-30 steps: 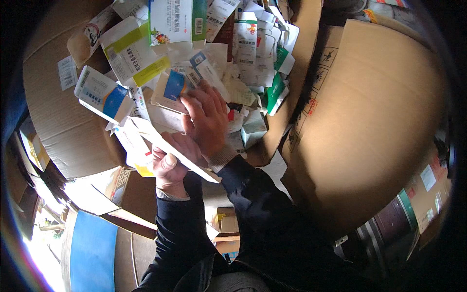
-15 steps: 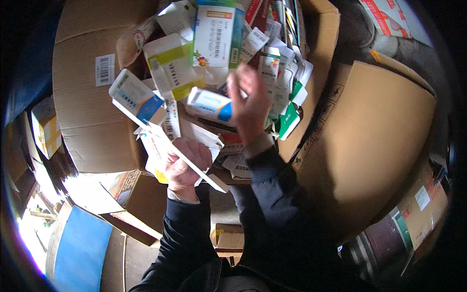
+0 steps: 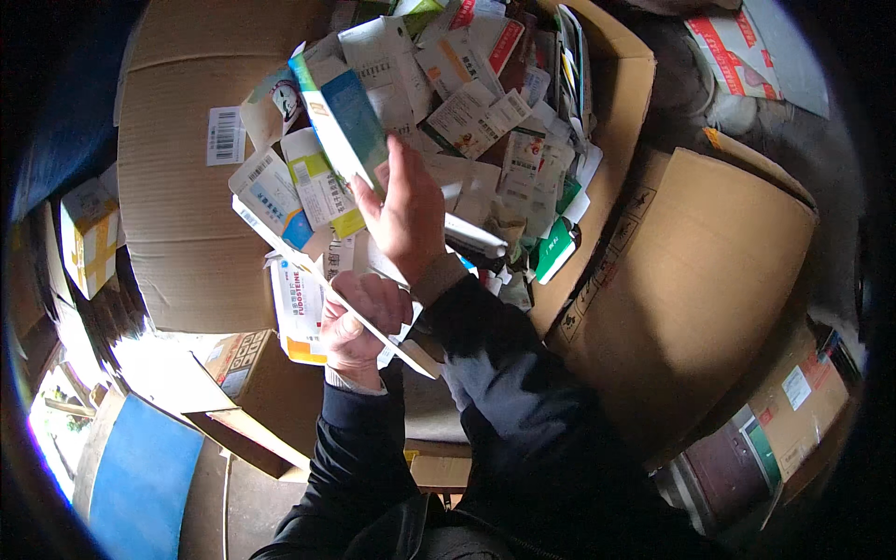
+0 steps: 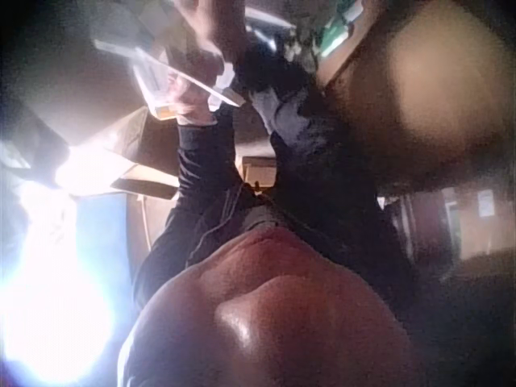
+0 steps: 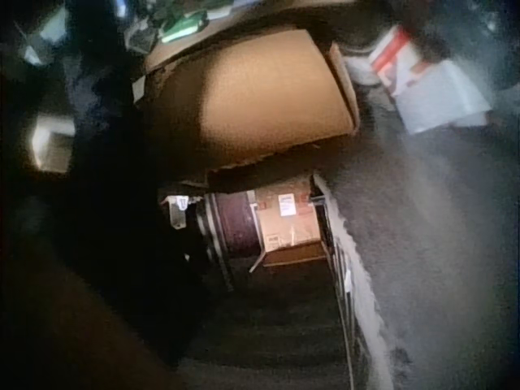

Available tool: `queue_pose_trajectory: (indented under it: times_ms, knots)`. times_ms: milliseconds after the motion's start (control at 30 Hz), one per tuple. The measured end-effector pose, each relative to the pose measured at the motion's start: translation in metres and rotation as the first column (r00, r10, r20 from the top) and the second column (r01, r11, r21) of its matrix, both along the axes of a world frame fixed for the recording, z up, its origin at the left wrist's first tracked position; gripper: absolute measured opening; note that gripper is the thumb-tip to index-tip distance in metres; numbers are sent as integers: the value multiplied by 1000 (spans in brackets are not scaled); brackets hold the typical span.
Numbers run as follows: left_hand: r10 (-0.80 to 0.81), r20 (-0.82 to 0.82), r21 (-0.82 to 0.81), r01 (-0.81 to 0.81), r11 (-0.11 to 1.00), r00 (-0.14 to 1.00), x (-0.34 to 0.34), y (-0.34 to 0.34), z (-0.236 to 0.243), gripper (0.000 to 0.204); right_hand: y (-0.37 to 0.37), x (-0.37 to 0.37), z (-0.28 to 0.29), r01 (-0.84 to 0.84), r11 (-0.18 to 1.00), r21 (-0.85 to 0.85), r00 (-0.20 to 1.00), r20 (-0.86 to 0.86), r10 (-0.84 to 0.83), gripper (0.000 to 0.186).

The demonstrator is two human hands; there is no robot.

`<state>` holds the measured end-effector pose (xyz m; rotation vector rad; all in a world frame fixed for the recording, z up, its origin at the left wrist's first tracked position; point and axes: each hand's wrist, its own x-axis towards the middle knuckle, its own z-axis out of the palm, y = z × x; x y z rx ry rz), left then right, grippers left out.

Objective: The person opens and closes cardboard boxes, then sorts through small paper and cardboard items inside, picking them up, briefly inspecting them, and placing them back into the boxes. The person also moves a red plastic bag and shifts boxes around the floor.

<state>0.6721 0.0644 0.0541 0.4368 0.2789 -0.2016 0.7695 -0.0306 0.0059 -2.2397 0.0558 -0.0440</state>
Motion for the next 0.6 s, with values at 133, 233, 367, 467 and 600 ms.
queue_pose_trajectory:
  times_ms: [133, 233, 367, 467, 600]
  knots:
    - [17, 22, -81, -15, 997, 1000, 3, 1, 2, 31, 7, -11, 12, -152, 976, 154, 985, -63, 164, 63]
    - [44, 61, -154, -34, 987, 997, 5, 0, 5, 35, 9, -11, 15, -165, 969, 186, 985, 89, 150, 61]
    - [33, 55, -157, -24, 987, 998, 8, -2, 8, 35, 7, -10, 17, -175, 960, 218, 983, -15, 182, 53]
    - [39, 66, -109, -32, 993, 997, 13, -1, 9, 31, 4, -9, 23, -165, 977, 136, 983, -63, 174, 36]
    - [5, 227, -219, 45, 975, 974, 23, 1, 3, 36, 5, -3, 25, -319, 918, 237, 947, 50, 317, 39]
